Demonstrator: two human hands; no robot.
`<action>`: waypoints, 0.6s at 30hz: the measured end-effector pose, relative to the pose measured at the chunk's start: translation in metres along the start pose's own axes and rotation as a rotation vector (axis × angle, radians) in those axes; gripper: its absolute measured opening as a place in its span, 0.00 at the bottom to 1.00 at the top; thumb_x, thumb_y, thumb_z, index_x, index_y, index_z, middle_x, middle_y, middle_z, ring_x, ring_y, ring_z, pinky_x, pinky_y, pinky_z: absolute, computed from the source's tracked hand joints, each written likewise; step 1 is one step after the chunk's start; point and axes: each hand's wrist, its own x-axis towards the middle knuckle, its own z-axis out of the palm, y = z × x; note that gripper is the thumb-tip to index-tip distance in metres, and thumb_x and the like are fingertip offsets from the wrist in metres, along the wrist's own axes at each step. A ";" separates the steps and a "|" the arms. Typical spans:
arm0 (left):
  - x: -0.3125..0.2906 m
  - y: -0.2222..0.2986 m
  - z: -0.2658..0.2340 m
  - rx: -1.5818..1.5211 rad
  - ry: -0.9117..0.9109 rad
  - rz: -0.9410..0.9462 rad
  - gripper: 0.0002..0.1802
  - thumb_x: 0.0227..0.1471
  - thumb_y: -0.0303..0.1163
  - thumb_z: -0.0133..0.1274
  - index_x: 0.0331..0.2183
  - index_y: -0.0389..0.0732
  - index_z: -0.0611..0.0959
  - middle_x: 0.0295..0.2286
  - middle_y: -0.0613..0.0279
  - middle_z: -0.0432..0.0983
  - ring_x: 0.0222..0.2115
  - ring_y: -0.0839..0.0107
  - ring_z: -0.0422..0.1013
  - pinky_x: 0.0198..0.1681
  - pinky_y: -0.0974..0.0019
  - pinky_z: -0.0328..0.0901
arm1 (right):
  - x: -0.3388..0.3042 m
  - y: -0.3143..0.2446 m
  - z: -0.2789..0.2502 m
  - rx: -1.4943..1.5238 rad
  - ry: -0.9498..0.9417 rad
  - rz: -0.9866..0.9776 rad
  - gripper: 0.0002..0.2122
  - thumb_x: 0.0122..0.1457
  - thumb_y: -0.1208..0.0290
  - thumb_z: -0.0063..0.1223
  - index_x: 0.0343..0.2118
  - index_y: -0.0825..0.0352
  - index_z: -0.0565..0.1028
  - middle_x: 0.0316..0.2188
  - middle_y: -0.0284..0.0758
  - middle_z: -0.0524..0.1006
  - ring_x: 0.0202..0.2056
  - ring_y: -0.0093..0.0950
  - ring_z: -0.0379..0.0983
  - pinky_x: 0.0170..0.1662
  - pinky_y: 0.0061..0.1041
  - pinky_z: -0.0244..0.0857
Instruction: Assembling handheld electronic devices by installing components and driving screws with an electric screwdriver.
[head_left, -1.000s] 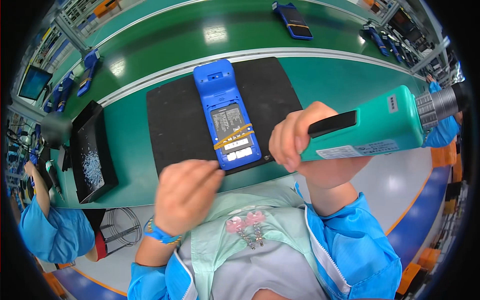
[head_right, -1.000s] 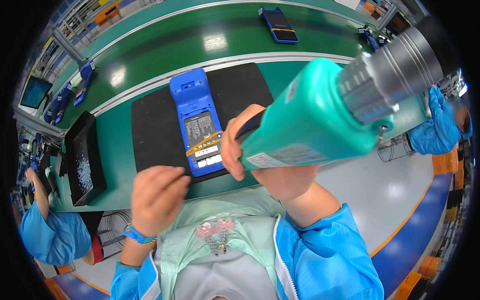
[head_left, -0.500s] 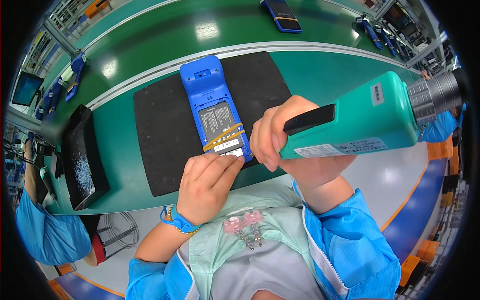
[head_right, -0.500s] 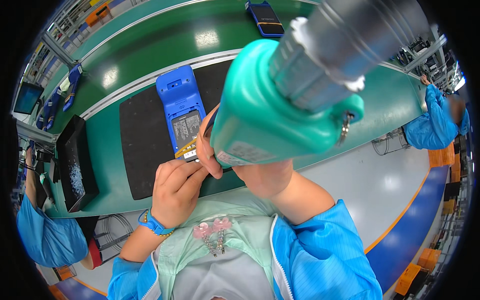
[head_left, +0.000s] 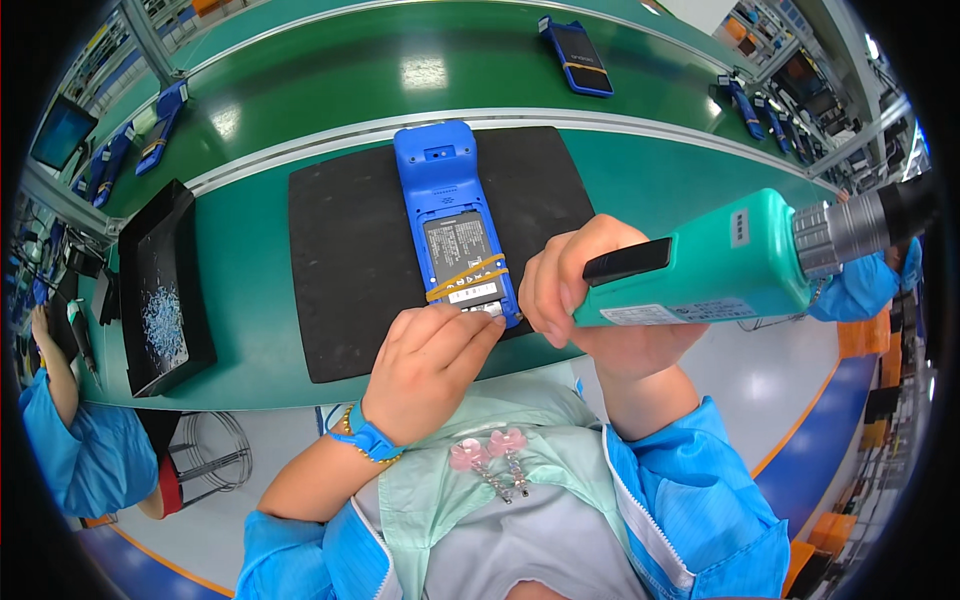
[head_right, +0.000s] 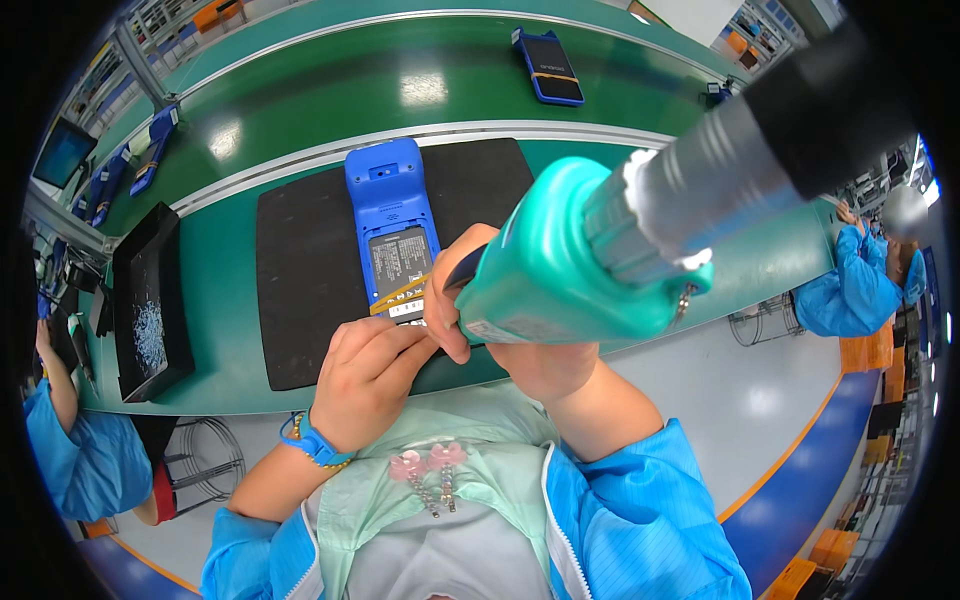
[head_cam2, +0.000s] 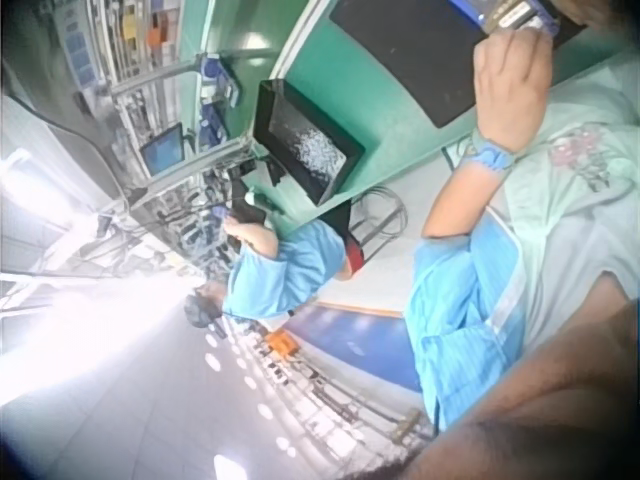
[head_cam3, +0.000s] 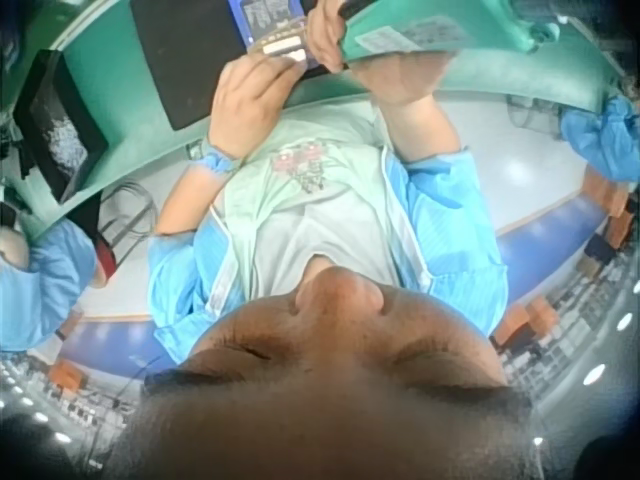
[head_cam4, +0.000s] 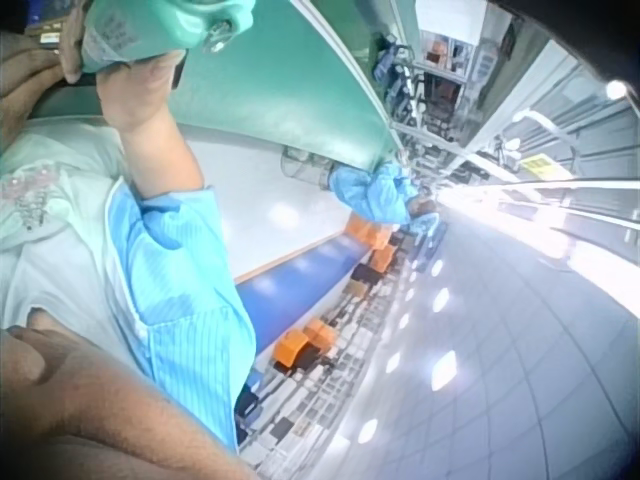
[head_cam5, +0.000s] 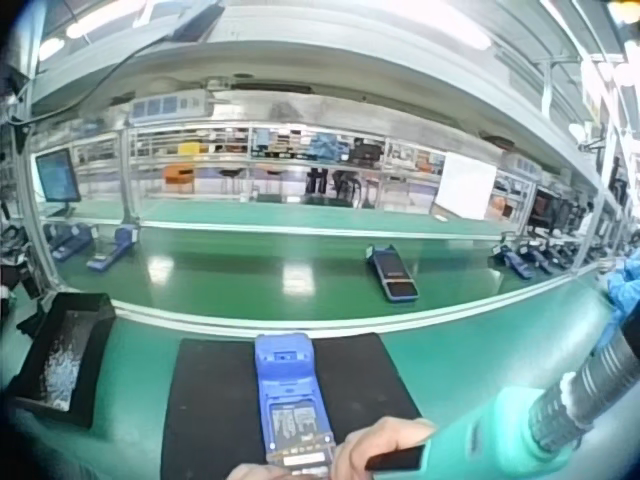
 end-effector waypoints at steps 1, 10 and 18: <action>-0.001 0.000 0.000 0.001 0.011 -0.004 0.20 0.42 0.27 0.58 0.41 0.39 0.85 0.40 0.66 0.77 0.40 0.67 0.71 0.43 0.63 0.65 | 0.002 0.000 0.004 -0.058 0.024 -0.006 0.42 0.49 0.21 0.40 0.32 0.69 0.69 0.24 0.39 0.72 0.22 0.26 0.67 0.25 0.24 0.59; -0.003 0.000 -0.003 -0.042 0.039 0.009 0.20 0.43 0.27 0.57 0.42 0.38 0.84 0.40 0.65 0.77 0.42 0.67 0.72 0.43 0.63 0.66 | 0.008 0.002 0.009 -0.244 -0.006 0.050 0.41 0.50 0.20 0.36 0.26 0.67 0.68 0.16 0.38 0.71 0.16 0.26 0.64 0.20 0.24 0.57; -0.003 0.002 -0.001 -0.046 0.069 -0.012 0.19 0.40 0.25 0.58 0.39 0.40 0.86 0.38 0.67 0.78 0.40 0.67 0.72 0.43 0.62 0.66 | 0.005 0.008 0.011 -0.246 -0.007 -0.021 0.42 0.48 0.19 0.37 0.22 0.66 0.68 0.12 0.36 0.69 0.12 0.25 0.61 0.16 0.25 0.55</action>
